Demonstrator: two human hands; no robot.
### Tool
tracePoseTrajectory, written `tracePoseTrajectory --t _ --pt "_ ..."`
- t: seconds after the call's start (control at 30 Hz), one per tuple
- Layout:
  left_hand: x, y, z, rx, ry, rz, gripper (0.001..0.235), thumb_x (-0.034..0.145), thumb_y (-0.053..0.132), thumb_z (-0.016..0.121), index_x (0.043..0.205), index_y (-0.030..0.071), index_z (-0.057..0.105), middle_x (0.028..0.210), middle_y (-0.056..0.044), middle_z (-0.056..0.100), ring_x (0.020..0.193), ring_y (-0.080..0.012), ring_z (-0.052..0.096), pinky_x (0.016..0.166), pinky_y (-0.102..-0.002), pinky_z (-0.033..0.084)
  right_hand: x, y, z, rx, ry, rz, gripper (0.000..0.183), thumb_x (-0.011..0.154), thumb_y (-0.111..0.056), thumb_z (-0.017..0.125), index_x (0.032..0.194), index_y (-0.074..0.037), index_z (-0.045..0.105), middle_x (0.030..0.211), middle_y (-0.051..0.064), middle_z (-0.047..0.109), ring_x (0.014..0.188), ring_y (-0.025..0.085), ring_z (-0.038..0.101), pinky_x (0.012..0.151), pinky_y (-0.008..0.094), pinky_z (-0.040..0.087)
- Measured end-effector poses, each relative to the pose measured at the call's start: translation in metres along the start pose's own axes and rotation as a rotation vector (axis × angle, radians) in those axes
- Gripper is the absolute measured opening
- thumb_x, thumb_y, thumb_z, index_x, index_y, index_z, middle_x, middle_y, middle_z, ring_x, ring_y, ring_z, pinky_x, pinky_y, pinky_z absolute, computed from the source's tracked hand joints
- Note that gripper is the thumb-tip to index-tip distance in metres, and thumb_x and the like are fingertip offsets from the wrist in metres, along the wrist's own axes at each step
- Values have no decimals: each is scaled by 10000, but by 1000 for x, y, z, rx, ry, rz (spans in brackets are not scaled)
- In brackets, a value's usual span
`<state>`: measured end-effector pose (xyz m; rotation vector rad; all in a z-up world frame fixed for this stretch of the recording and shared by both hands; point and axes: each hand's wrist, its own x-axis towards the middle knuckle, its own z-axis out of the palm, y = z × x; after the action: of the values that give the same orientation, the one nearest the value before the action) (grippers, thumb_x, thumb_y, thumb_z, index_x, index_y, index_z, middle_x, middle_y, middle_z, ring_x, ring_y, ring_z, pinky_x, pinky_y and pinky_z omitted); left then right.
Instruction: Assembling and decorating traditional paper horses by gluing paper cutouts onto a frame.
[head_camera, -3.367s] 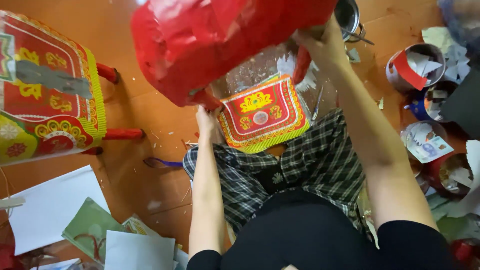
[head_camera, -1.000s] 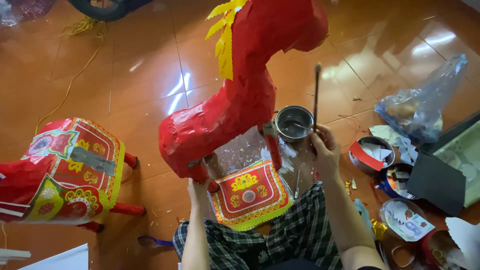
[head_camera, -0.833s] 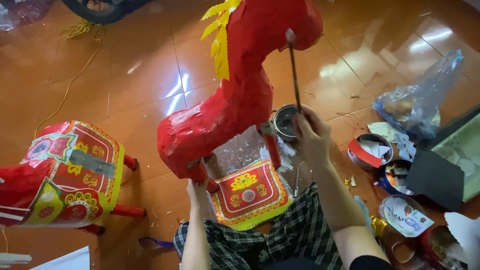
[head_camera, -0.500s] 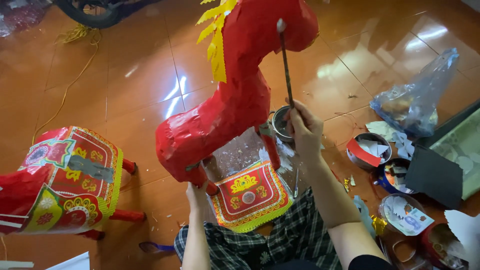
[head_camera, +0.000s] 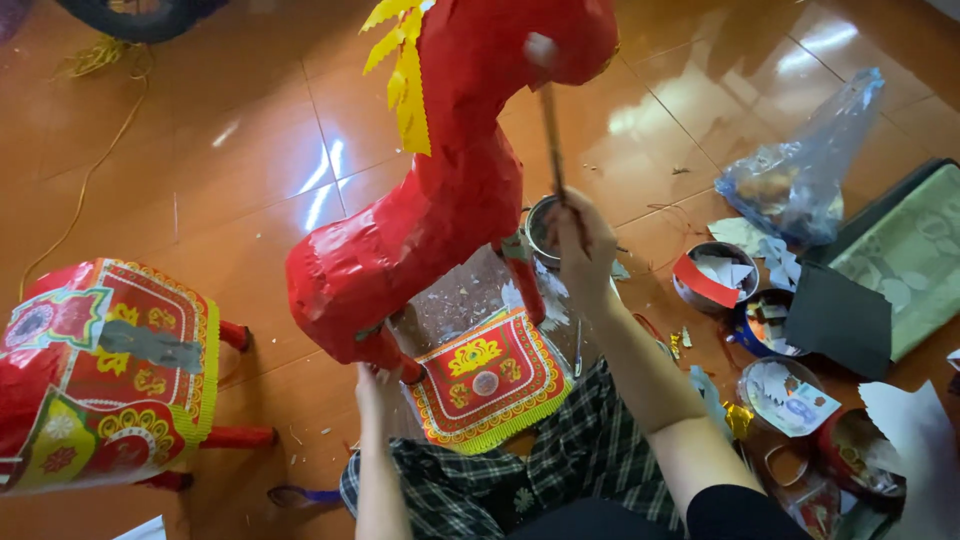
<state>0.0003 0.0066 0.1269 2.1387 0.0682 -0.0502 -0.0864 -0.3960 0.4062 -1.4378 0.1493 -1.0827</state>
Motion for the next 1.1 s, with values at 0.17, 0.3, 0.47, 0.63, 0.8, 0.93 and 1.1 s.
tracePoseTrajectory --t 0.17,0.3,0.47,0.63,0.8,0.93,1.1 --pt "-78 -10 -65 141 -40 -149 855 933 273 821 1660 73 420 1373 -219 704 1152 -340 742 969 -441 614 -23 128 -95 -79 65 244 313 1121 -142 434 1331 -45 644 905 7 601 734 85 499 643 237 402" --pt "-141 -34 -69 209 93 -42 405 973 236 759 1313 22 706 1165 -163 792 1032 -317 765 913 -404 596 -19 237 -150 -1063 -379 485 325 998 -221 613 1286 -112 714 1091 161 773 939 371 712 797 484 561" --pt "-164 -20 -33 464 288 202 208 984 231 744 1126 84 784 1116 -53 787 1080 -271 681 1011 -383 530 2 277 -128 -1522 -841 397 242 902 -80 600 959 50 797 954 269 792 818 473 765 714 551 606" --pt "-158 -21 -30 604 299 273 218 994 270 718 1102 97 795 1121 -62 788 1062 -306 694 990 -410 537 -11 366 -134 -1326 -417 606 424 1025 -163 410 1195 153 636 1200 381 688 1029 585 699 906 642 570" --pt "-162 -8 -36 600 289 262 176 1008 235 719 1081 89 784 1103 -64 782 1041 -307 684 991 -411 528 -25 288 -136 -1535 -697 499 335 1030 -194 553 1046 55 775 998 323 783 878 498 769 757 580 605" --pt "-153 -33 -26 555 334 281 81 1004 297 787 1059 239 774 1033 0 760 1024 -278 715 919 -431 541 -61 236 -146 -1079 -627 650 414 950 -299 819 1316 -126 731 1162 216 803 1191 461 730 990 591 577" --pt "-145 -32 -25 546 339 259 84 989 294 798 1045 238 772 1012 -6 764 990 -288 728 882 -440 553 -106 262 -170 -564 -281 1011 363 994 -223 698 1356 -212 713 838 87 759 548 165 683 398 233 468"
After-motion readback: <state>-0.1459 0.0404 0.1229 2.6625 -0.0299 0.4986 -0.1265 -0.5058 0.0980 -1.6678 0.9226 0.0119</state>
